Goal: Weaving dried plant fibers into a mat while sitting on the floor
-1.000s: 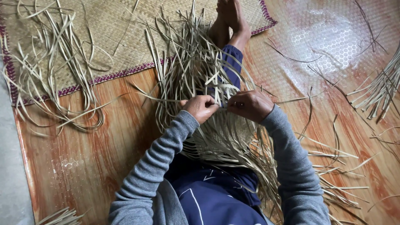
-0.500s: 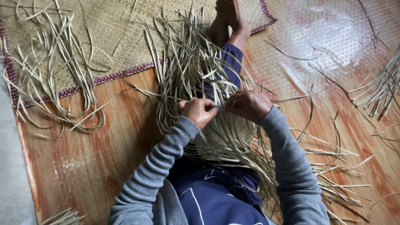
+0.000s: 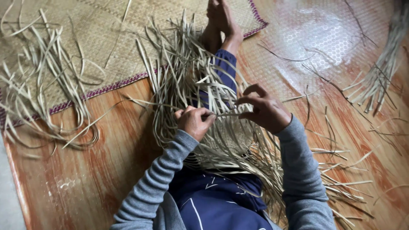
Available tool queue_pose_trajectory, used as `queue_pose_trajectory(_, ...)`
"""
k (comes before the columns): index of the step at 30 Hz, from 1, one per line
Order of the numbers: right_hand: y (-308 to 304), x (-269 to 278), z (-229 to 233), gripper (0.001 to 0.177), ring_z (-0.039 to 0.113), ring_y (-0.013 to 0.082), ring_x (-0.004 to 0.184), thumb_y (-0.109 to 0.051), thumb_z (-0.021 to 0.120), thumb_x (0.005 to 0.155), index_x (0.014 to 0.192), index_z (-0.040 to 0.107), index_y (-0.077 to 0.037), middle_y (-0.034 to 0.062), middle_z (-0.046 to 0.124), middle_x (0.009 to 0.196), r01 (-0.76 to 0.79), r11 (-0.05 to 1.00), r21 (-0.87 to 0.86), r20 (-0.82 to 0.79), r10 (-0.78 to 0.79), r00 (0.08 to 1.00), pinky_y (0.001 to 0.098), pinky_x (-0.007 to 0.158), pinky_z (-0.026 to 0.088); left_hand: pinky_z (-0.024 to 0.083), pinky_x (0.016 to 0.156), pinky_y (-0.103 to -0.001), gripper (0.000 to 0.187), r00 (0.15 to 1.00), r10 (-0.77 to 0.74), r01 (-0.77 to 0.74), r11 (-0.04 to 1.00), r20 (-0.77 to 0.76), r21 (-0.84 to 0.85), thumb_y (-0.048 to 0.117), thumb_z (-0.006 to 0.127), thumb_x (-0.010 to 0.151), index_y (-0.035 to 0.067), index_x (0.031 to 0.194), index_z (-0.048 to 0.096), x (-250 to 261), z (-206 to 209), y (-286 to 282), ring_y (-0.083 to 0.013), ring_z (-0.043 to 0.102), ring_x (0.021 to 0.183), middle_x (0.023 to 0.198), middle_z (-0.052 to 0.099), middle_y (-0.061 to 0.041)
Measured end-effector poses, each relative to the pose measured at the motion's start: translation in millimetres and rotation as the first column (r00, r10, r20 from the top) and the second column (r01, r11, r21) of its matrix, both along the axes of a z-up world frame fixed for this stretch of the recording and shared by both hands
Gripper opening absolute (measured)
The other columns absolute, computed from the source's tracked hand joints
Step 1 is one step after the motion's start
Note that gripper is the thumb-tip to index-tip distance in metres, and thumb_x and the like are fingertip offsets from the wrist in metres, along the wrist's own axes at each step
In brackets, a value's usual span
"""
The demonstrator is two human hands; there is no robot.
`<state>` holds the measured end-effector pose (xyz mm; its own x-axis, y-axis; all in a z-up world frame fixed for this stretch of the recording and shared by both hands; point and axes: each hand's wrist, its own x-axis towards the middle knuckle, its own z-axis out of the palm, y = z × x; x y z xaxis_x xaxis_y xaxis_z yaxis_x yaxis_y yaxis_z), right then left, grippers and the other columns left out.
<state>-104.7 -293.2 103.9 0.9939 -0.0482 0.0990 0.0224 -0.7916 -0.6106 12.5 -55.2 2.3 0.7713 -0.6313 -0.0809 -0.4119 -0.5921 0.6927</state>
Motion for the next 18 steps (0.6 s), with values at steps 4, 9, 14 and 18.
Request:
queue_pose_trajectory(4, -21.6, -15.3, -9.3, 0.028, 0.07, 0.0303, 0.065, -0.041, 0.085, 0.079, 0.103, 0.077, -0.028, 0.0011, 0.069, 0.09, -0.032, 0.996, -0.081, -0.051, 0.027, 0.998, 0.0433, 0.057, 0.055, 0.034, 0.109, -0.049, 0.023, 0.999, -0.03, 0.03, 0.999, 0.015, 0.013, 0.052, 0.067, 0.09, 0.032, 0.1, 0.075, 4.5, -8.6, 2.6, -0.0151, 0.064, 0.11, 0.094, 0.077, 0.01)
queue_pose_trajectory(9, -41.7, -21.7, -35.8, 0.019, 0.07, 0.0291, 0.071, -0.041, 0.08, 0.082, 0.091, 0.075, -0.024, 0.0025, 0.071, 0.07, -0.154, 0.975, -0.159, -0.06, 0.146, 0.987, 0.041, 0.065, 0.054, 0.038, 0.105, -0.043, 0.022, 0.999, -0.029, 0.028, 0.999, 0.04, 0.019, 0.055, 0.068, 0.089, 0.037, 0.099, 0.075, 10.0, -21.6, 6.4, -0.0113, 0.066, 0.108, 0.095, 0.078, 0.015)
queue_pose_trajectory(14, -26.3, -18.6, -85.8, 0.025, 0.068, 0.0274, 0.078, -0.047, 0.076, 0.087, 0.088, 0.069, -0.023, -0.001, 0.066, 0.077, -0.109, 0.985, -0.135, -0.02, 0.107, 0.994, 0.0405, 0.068, 0.053, 0.037, 0.106, -0.041, 0.023, 0.997, -0.059, 0.059, 0.998, 0.042, 0.014, 0.056, 0.069, 0.09, 0.036, 0.099, 0.075, 11.4, -17.8, 7.7, -0.0105, 0.066, 0.108, 0.097, 0.078, 0.016)
queue_pose_trajectory(18, -8.3, -19.5, -75.9, 0.017, 0.07, 0.0337, 0.08, -0.034, 0.071, 0.096, 0.098, 0.067, -0.018, 0.0054, 0.064, 0.083, -0.018, 1.0, -0.004, 0.076, 0.019, 0.997, 0.0434, 0.067, 0.055, 0.037, 0.104, -0.039, 0.021, 0.998, -0.05, 0.05, 0.999, 0.046, 0.008, 0.056, 0.069, 0.089, 0.037, 0.097, 0.075, 14.3, -20.9, 8.0, -0.0109, 0.066, 0.109, 0.098, 0.077, 0.018)
